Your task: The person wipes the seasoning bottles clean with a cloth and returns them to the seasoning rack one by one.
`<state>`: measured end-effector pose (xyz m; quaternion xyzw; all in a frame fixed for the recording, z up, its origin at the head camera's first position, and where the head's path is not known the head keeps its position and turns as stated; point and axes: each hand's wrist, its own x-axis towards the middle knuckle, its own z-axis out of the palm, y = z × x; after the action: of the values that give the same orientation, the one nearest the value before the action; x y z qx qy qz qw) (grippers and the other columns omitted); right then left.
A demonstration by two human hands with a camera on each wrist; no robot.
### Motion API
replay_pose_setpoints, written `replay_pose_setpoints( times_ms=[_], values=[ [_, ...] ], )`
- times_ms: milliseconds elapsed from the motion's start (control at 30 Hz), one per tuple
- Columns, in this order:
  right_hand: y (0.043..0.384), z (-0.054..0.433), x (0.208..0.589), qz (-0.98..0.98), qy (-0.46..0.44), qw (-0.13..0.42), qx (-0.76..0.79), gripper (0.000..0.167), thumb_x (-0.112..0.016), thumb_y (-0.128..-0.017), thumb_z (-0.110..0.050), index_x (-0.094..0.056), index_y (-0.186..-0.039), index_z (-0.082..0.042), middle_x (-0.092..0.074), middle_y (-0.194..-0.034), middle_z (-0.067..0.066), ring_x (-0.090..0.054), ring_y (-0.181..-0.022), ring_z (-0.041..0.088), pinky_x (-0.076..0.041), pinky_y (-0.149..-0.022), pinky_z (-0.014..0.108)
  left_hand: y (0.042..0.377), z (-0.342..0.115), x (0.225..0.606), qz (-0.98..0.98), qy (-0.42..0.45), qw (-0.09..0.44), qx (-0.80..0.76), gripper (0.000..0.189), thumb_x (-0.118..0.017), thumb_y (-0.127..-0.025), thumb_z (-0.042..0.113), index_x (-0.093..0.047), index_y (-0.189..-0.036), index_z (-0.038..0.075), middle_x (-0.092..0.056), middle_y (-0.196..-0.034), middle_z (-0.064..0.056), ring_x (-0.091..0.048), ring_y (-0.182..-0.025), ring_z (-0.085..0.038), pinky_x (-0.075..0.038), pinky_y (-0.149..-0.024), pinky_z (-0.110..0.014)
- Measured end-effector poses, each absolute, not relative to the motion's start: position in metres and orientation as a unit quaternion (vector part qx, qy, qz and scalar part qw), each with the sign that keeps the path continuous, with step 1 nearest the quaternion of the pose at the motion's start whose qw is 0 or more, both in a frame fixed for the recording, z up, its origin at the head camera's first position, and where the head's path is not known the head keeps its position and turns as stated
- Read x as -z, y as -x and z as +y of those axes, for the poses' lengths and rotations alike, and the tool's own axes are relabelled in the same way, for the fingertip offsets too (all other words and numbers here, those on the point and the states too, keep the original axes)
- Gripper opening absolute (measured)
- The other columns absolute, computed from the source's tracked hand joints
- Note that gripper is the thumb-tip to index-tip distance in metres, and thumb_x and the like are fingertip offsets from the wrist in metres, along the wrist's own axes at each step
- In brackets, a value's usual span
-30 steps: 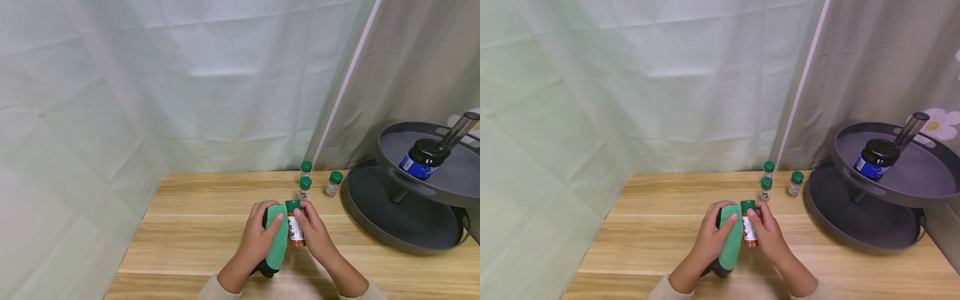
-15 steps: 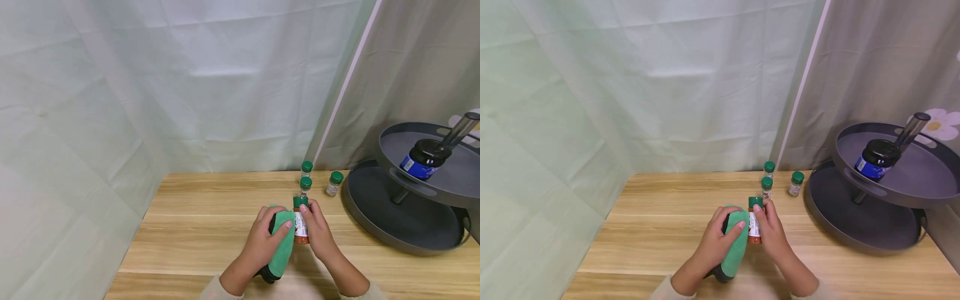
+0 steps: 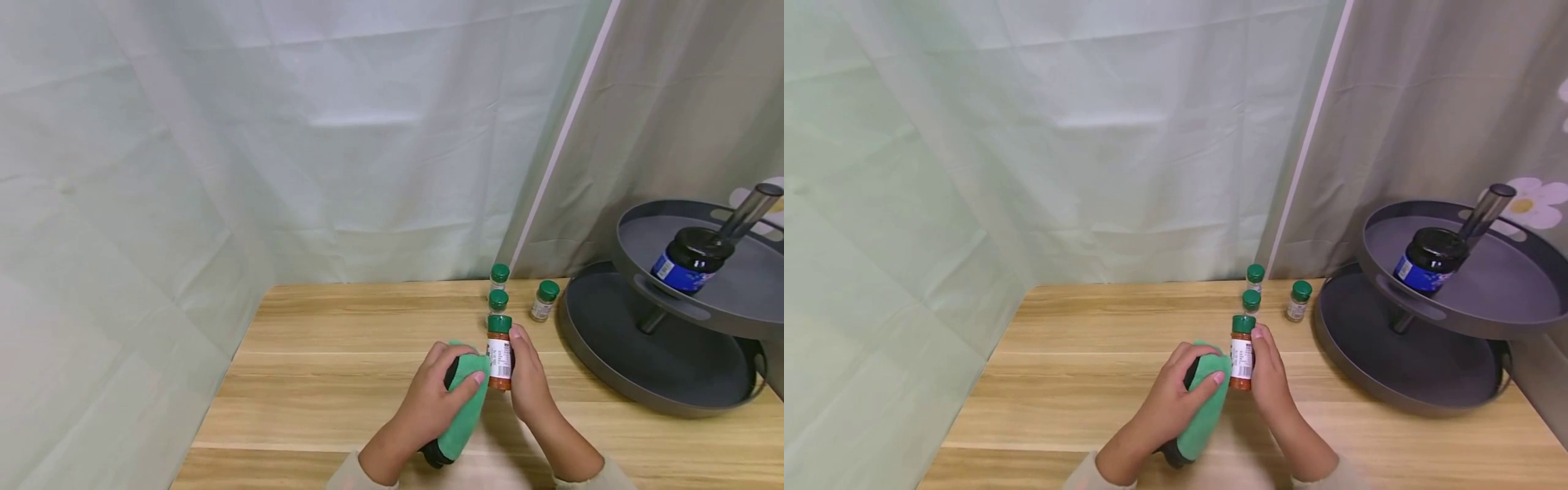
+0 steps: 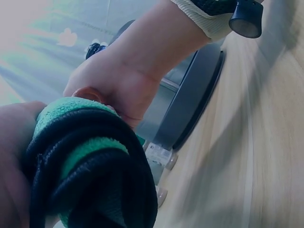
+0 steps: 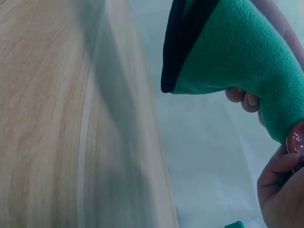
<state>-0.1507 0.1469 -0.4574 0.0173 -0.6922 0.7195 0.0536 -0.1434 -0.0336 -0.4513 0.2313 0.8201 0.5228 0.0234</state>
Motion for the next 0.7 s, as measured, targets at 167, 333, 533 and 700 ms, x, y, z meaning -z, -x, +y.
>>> replay_pose_setpoints(
  times_ms=[167, 333, 533, 700],
  values=[
    [0.1474, 0.1448, 0.4545, -0.7, -0.032, 0.01, -0.713, 0.047, -0.023, -0.111, -0.043, -0.045, -0.13, -0.006, -0.06, -0.09, 0.001, -0.063, -0.074, 0.013, -0.056, -0.064, 0.032, 0.146, -0.0354, 0.4514, 0.817, -0.202, 0.008, -0.54, 0.037, -0.058, -0.1, 0.05, -0.059, -0.131, 0.029, -0.053, -0.116, 0.003, -0.055, -0.097, -0.011, -0.05, -0.08, -0.026],
    [0.1459, 0.143, 0.4526, -0.701, -0.059, -0.025, -0.71, 0.045, -0.029, -0.112, -0.038, -0.045, -0.136, -0.003, -0.062, -0.097, 0.001, -0.064, -0.085, 0.013, -0.056, -0.074, 0.031, 0.1497, -0.0385, 0.4505, 0.81, -0.173, -0.011, -0.56, 0.04, -0.058, -0.1, 0.05, -0.057, -0.133, 0.027, -0.054, -0.118, 0.003, -0.056, -0.099, -0.013, -0.05, -0.083, -0.028],
    [0.1461, 0.1407, 0.4547, -0.711, -0.093, -0.022, -0.697, 0.032, -0.041, -0.11, -0.024, -0.047, -0.128, 0.001, -0.061, -0.101, 0.0, -0.063, -0.088, 0.011, -0.056, -0.074, 0.03, 0.1523, -0.0395, 0.4506, 0.796, -0.139, -0.021, -0.588, 0.038, -0.058, -0.1, 0.048, -0.056, -0.133, 0.029, -0.053, -0.123, 0.004, -0.056, -0.105, -0.016, -0.051, -0.085, -0.03],
    [0.1447, 0.138, 0.4576, -0.716, -0.105, 0.01, -0.69, 0.025, -0.045, -0.107, -0.015, -0.048, -0.125, 0.003, -0.062, -0.098, -0.003, -0.063, -0.086, 0.008, -0.056, -0.073, 0.027, 0.1517, -0.0396, 0.4509, 0.795, -0.135, -0.013, -0.591, 0.036, -0.059, -0.1, 0.05, -0.054, -0.132, 0.035, -0.052, -0.124, 0.004, -0.056, -0.105, -0.016, -0.051, -0.085, -0.03]
  ],
)
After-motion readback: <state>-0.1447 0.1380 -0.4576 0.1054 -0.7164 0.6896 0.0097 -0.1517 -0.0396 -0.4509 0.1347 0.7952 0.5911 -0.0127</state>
